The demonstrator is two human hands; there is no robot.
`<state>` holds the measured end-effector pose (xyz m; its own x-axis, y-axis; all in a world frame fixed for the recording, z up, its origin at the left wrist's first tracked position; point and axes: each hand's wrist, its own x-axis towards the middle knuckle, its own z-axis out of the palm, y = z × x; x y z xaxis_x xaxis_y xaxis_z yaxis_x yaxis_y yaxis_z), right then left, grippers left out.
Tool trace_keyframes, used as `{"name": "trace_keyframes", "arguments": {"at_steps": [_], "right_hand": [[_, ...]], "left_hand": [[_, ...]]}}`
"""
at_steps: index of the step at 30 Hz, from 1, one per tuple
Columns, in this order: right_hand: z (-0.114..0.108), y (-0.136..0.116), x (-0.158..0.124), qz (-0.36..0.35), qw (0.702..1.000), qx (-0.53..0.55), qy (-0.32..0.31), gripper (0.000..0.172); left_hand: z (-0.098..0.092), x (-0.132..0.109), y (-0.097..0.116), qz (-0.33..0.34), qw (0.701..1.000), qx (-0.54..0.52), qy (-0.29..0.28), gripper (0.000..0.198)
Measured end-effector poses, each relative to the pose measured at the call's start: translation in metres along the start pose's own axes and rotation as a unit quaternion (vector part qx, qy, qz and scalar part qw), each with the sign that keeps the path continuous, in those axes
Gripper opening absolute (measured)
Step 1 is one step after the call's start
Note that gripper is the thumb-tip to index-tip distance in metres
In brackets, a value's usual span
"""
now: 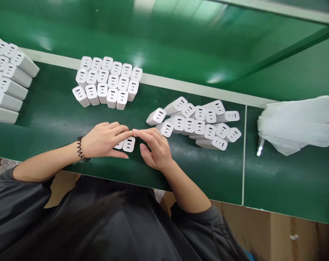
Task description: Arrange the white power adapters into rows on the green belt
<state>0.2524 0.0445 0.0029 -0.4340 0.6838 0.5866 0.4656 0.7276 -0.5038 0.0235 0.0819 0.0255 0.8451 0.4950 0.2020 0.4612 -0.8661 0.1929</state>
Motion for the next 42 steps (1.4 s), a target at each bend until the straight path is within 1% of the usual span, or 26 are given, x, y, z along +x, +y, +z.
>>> {"name": "trace_keyframes", "arguments": {"at_steps": [2, 4, 7, 9, 13, 15, 16, 20, 26, 29, 32, 36, 39, 42], "right_hand": [[0.001, 0.001, -0.001, 0.012, 1.0, 0.004, 0.006, 0.052], [0.002, 0.002, -0.002, 0.026, 1.0, 0.001, 0.006, 0.05], [0.006, 0.004, -0.003, 0.044, 0.999, -0.01, -0.006, 0.048], [0.01, 0.006, -0.002, 0.045, 0.999, -0.016, -0.017, 0.045], [0.021, 0.006, 0.0, 0.025, 0.999, -0.034, -0.015, 0.042], [0.026, 0.005, 0.002, 0.022, 0.998, -0.055, -0.019, 0.042], [0.028, 0.005, 0.004, 0.025, 0.997, -0.071, -0.031, 0.043], [0.033, 0.004, 0.02, 0.055, 0.985, -0.131, -0.102, 0.048], [0.05, 0.014, 0.066, 0.088, 0.969, -0.192, -0.125, 0.055], [0.058, 0.019, 0.077, 0.091, 0.963, -0.205, -0.15, 0.055], [0.059, 0.017, 0.071, 0.077, 0.962, -0.208, -0.161, 0.054], [0.042, 0.002, 0.047, 0.051, 0.971, -0.192, -0.133, 0.047], [0.023, -0.008, 0.031, 0.04, 0.985, -0.131, -0.104, 0.043], [0.009, -0.009, 0.023, 0.046, 0.995, -0.057, -0.062, 0.05]], "left_hand": [[0.004, 0.0, 0.0, 0.012, 1.0, 0.012, 0.006, 0.058], [0.004, -0.001, -0.004, 0.022, 1.0, 0.013, 0.0, 0.049], [-0.009, -0.005, -0.016, 0.011, 0.999, 0.012, -0.043, 0.047], [-0.022, -0.009, -0.028, -0.021, 0.996, 0.019, -0.084, 0.046], [-0.044, -0.017, -0.048, -0.124, 0.979, 0.015, -0.162, 0.046], [-0.049, -0.02, -0.054, -0.159, 0.968, -0.001, -0.194, 0.048], [-0.051, -0.021, -0.055, -0.168, 0.964, -0.01, -0.207, 0.048], [-0.054, -0.021, -0.055, -0.185, 0.953, -0.032, -0.238, 0.047], [-0.054, -0.022, -0.057, -0.179, 0.951, -0.044, -0.246, 0.051], [-0.055, -0.022, -0.058, -0.177, 0.95, -0.049, -0.254, 0.054], [-0.056, -0.022, -0.057, -0.177, 0.952, -0.055, -0.245, 0.063], [-0.056, -0.022, -0.053, -0.169, 0.96, -0.051, -0.218, 0.07], [-0.053, -0.021, -0.048, -0.148, 0.969, -0.038, -0.192, 0.071], [-0.047, -0.017, -0.042, -0.118, 0.982, -0.015, -0.144, 0.074]]}}
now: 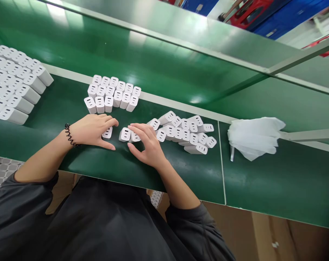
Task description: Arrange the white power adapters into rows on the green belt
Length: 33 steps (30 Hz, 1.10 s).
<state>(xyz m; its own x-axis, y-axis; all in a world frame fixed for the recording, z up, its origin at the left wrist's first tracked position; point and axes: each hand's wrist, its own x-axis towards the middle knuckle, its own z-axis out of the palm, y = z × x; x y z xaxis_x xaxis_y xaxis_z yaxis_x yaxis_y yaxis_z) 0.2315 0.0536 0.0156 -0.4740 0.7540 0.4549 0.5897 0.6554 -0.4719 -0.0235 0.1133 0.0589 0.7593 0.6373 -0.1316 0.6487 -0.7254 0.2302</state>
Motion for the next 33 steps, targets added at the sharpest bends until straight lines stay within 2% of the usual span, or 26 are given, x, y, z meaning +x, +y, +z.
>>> {"name": "trace_keyframes", "arguments": {"at_steps": [2, 5, 11, 14, 24, 33], "right_hand": [[-0.003, 0.004, -0.004, 0.006, 1.0, 0.03, 0.002, 0.057], [-0.001, 0.011, -0.009, 0.015, 0.997, 0.074, -0.035, 0.065], [0.003, 0.012, -0.019, 0.033, 0.991, 0.122, -0.048, 0.066], [0.001, 0.01, -0.019, 0.032, 0.991, 0.113, -0.058, 0.067], [0.002, 0.009, -0.019, 0.015, 0.992, 0.114, -0.056, 0.072], [0.001, 0.009, -0.019, 0.027, 0.992, 0.108, -0.062, 0.071]], "left_hand": [[0.004, 0.003, 0.005, 0.017, 0.999, 0.017, 0.04, 0.077], [0.01, 0.007, 0.016, 0.033, 0.994, 0.043, 0.095, 0.076], [0.023, 0.013, 0.03, 0.067, 0.986, 0.048, 0.147, 0.048], [0.026, 0.014, 0.031, 0.076, 0.986, 0.043, 0.143, 0.041], [0.022, 0.017, 0.029, 0.086, 0.992, 0.001, 0.096, 0.041], [0.027, 0.016, 0.027, 0.081, 0.99, -0.026, 0.111, 0.043]]}}
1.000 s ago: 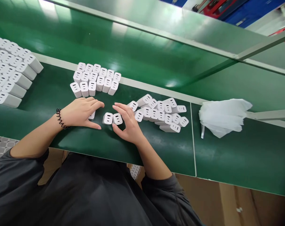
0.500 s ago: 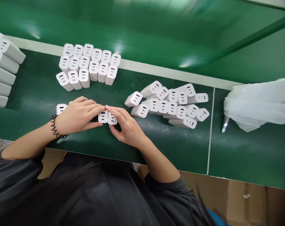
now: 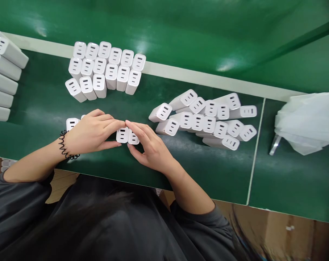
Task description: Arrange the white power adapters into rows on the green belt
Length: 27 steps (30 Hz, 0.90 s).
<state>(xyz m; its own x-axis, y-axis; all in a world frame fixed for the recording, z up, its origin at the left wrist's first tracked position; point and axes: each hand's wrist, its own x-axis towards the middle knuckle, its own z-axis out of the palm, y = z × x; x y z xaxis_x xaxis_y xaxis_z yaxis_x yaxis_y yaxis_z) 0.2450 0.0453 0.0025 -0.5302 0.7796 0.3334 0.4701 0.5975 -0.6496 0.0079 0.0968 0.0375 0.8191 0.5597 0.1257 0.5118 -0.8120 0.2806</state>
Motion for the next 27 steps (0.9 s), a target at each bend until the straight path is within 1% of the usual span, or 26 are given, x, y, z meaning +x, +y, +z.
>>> {"name": "trace_keyframes", "arguments": {"at_steps": [3, 8, 13, 17, 20, 22, 25, 27], "right_hand": [[0.003, 0.001, 0.0, 0.0, 1.0, -0.011, 0.005, 0.069], [0.013, 0.004, 0.0, -0.013, 0.999, -0.013, 0.038, 0.069], [0.015, 0.005, 0.001, -0.022, 0.998, -0.017, 0.051, 0.066], [0.006, 0.006, 0.001, -0.03, 0.997, -0.057, 0.03, 0.06], [-0.008, 0.006, 0.0, -0.028, 0.991, -0.132, 0.006, 0.054], [-0.018, 0.005, -0.001, -0.005, 0.982, -0.189, -0.003, 0.051], [-0.027, 0.003, -0.002, 0.025, 0.971, -0.237, 0.011, 0.049], [-0.027, 0.0, -0.002, 0.006, 0.972, -0.232, 0.027, 0.047]], "left_hand": [[0.001, 0.0, 0.0, -0.007, 1.0, -0.006, -0.004, 0.044], [0.002, 0.001, -0.001, -0.02, 1.0, -0.007, -0.001, 0.047], [0.003, 0.001, -0.001, -0.006, 1.0, -0.006, 0.011, 0.049], [0.001, 0.0, -0.002, -0.007, 1.0, -0.006, 0.001, 0.048], [-0.001, 0.0, -0.002, -0.01, 1.0, -0.008, -0.014, 0.045], [-0.002, 0.0, -0.001, -0.015, 1.0, -0.006, -0.025, 0.042], [-0.007, 0.0, -0.001, -0.018, 0.999, 0.0, -0.049, 0.043], [-0.014, -0.003, -0.005, -0.011, 0.997, 0.001, -0.07, 0.05]]}}
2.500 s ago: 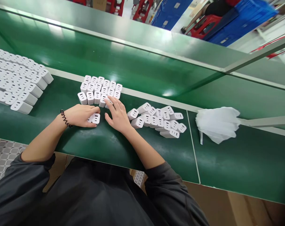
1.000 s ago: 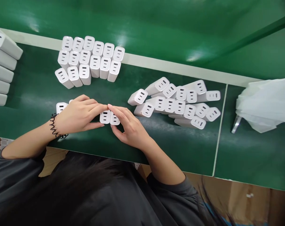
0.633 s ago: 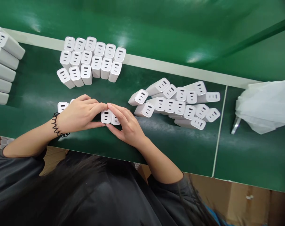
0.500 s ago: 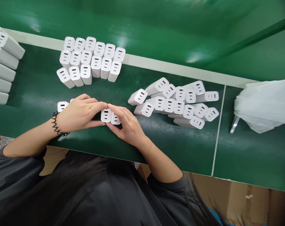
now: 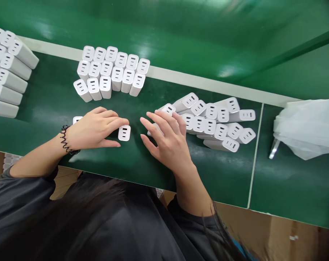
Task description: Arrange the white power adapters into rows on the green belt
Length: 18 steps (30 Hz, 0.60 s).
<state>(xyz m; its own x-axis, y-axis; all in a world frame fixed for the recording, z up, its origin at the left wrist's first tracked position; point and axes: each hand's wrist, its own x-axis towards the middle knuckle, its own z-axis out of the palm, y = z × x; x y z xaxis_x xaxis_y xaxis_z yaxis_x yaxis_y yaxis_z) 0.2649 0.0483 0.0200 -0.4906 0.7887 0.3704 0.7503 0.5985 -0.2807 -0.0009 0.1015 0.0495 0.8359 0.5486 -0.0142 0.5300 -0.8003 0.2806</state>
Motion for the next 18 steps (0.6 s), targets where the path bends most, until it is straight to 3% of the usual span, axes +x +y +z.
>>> {"name": "trace_keyframes", "arguments": {"at_steps": [5, 8, 12, 18], "right_hand": [[0.011, -0.019, 0.0, -0.094, 0.995, 0.017, -0.01, 0.037], [0.017, -0.026, 0.0, -0.116, 0.993, 0.014, -0.033, 0.035], [0.021, -0.024, 0.001, -0.103, 0.994, 0.016, -0.019, 0.036], [0.023, -0.023, 0.001, -0.097, 0.995, 0.036, -0.008, 0.037]], "left_hand": [[-0.025, -0.021, -0.025, -0.026, 0.997, -0.003, -0.07, 0.081], [-0.026, -0.026, -0.036, -0.062, 0.991, -0.002, -0.115, 0.087], [-0.012, -0.013, -0.032, -0.059, 0.989, -0.007, -0.132, 0.077], [0.002, 0.003, -0.014, -0.017, 0.997, 0.012, -0.079, 0.051]]}}
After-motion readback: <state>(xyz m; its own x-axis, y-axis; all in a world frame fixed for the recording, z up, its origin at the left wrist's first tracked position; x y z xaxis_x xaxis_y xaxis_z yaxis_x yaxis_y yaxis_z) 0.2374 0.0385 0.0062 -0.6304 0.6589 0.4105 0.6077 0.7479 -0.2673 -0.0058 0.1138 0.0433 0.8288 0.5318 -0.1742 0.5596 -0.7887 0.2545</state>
